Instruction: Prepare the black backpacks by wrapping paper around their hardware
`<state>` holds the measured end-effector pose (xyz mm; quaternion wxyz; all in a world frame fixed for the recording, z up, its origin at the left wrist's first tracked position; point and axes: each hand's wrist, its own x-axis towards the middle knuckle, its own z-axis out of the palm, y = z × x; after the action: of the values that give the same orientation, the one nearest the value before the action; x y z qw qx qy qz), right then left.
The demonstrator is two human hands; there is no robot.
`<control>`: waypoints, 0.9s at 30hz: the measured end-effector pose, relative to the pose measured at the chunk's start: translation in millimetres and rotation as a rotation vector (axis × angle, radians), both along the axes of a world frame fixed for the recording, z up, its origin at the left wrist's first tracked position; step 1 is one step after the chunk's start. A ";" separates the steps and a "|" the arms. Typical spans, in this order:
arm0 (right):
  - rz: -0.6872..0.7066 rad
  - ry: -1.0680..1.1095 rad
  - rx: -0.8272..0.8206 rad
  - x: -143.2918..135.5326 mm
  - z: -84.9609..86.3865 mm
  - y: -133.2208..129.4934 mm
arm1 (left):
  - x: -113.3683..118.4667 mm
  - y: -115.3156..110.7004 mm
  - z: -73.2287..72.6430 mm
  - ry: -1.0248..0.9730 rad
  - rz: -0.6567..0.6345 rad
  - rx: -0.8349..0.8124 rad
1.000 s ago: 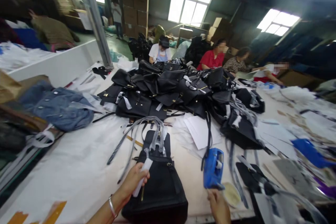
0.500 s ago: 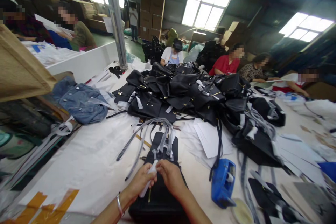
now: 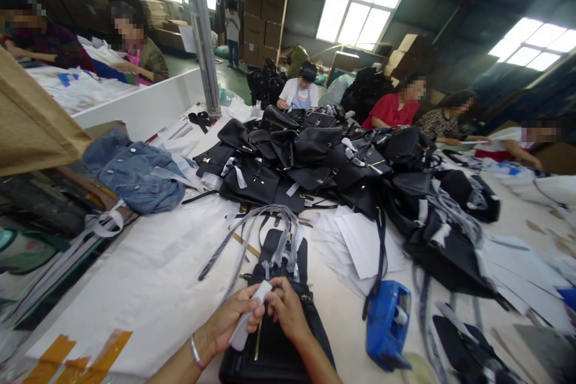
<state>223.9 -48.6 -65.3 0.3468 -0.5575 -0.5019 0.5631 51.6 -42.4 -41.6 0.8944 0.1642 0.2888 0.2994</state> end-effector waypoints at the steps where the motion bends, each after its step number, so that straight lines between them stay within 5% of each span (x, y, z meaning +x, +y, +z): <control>1: 0.033 -0.033 0.023 4.9 2.6 1.1 | -1.4 0.2 -1.5 -0.016 -0.003 -0.021; 6: -0.063 -0.030 -0.010 16.5 16.7 0.3 | -0.3 -3.0 -2.8 0.040 0.025 0.015; 16: -0.017 -0.207 0.078 -22.7 13.0 12.8 | 15.2 -2.3 -7.5 0.540 0.019 0.378; 24: -0.159 -0.262 0.125 -23.2 10.7 14.0 | -6.6 -15.4 0.6 0.346 -0.078 0.266; 27: -0.256 -0.128 0.023 -29.7 7.4 3.6 | -17.4 -24.9 5.1 0.316 -0.092 0.215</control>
<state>194.2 -45.0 -57.9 0.3894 -0.6477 -0.4544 0.4716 34.2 -67.3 -36.5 0.8279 0.3171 0.3843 0.2577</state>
